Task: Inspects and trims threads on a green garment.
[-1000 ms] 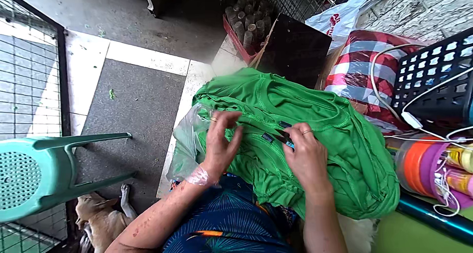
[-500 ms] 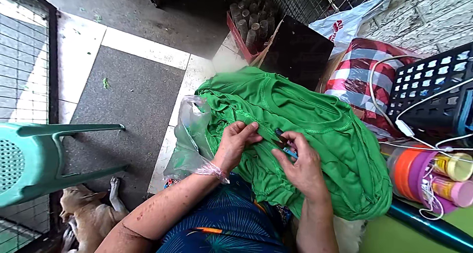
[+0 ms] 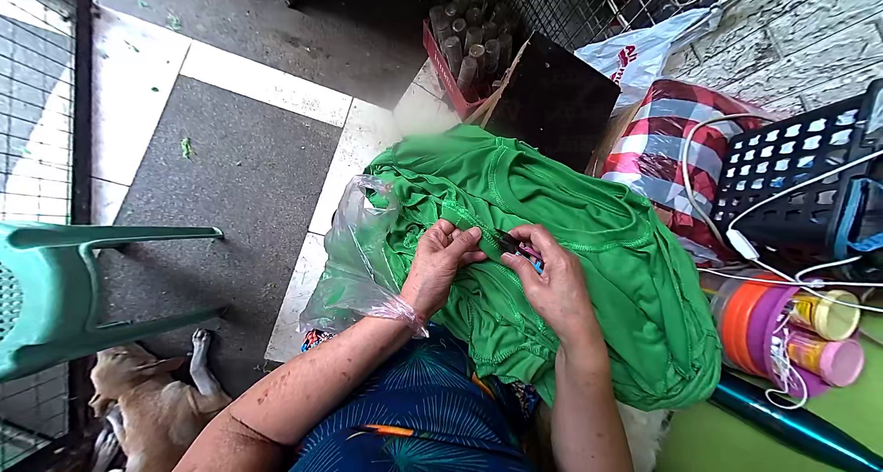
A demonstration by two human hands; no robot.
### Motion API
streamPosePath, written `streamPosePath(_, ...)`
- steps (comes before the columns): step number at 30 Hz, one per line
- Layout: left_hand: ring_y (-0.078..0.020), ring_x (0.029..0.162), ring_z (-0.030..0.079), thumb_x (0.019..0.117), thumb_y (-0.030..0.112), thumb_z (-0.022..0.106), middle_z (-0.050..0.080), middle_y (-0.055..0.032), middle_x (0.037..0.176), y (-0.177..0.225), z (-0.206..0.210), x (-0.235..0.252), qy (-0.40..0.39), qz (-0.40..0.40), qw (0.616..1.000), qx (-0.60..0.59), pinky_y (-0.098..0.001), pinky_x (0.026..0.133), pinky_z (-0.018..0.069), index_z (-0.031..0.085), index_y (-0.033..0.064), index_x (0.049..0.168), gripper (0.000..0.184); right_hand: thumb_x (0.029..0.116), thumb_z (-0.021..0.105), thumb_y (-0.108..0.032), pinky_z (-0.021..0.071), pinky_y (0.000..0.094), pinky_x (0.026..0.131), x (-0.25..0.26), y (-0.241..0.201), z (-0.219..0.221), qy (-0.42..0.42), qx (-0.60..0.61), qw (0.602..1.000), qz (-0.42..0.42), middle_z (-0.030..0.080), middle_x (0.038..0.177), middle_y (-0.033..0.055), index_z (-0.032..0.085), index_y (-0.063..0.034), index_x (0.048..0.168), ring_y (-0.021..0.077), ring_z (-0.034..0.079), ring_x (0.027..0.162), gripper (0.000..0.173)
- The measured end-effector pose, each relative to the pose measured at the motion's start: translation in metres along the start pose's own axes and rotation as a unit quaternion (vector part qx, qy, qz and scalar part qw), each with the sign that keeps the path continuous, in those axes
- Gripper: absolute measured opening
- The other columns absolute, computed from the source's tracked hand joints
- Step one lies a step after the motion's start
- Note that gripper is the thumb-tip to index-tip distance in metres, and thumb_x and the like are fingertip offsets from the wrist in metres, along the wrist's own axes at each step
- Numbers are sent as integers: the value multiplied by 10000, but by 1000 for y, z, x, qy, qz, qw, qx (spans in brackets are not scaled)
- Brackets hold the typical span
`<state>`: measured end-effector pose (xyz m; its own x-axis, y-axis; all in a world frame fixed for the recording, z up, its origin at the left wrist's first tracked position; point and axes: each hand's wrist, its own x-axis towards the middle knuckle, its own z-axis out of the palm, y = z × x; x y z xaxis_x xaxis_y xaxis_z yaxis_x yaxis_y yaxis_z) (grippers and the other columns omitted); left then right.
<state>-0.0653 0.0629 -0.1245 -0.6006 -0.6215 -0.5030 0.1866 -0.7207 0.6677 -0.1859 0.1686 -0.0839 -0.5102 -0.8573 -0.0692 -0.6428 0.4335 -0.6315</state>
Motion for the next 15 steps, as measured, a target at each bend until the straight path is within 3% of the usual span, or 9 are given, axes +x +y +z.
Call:
streamPosePath(8,-83,666,676,1009,-41,543,639,6,727,0,-2,0,-15,6,1000,8,-257,719,602,484,93,899,183,960,646,-69,528,476,678,0,3,6,27,1,1000,-10,715,874,107,713,-45,1124,245,686,754,179)
streamPosePath(12,-75,661,670,1024,-12,533,644,11,754,0,-3,1,-17,12,1000,1,-256,713,604,497,99,928,151,989,630,-87,535,414,676,0,0,6,47,23,998,35,705,816,89,645,-25,1168,196,677,715,189)
streamPosePath(15,-73,665,678,1050,42,518,667,5,775,1,-2,2,-12,8,1000,-1,-248,714,604,539,92,949,115,972,660,-120,489,340,652,0,2,4,40,41,998,36,638,823,75,621,-19,1187,145,591,695,241)
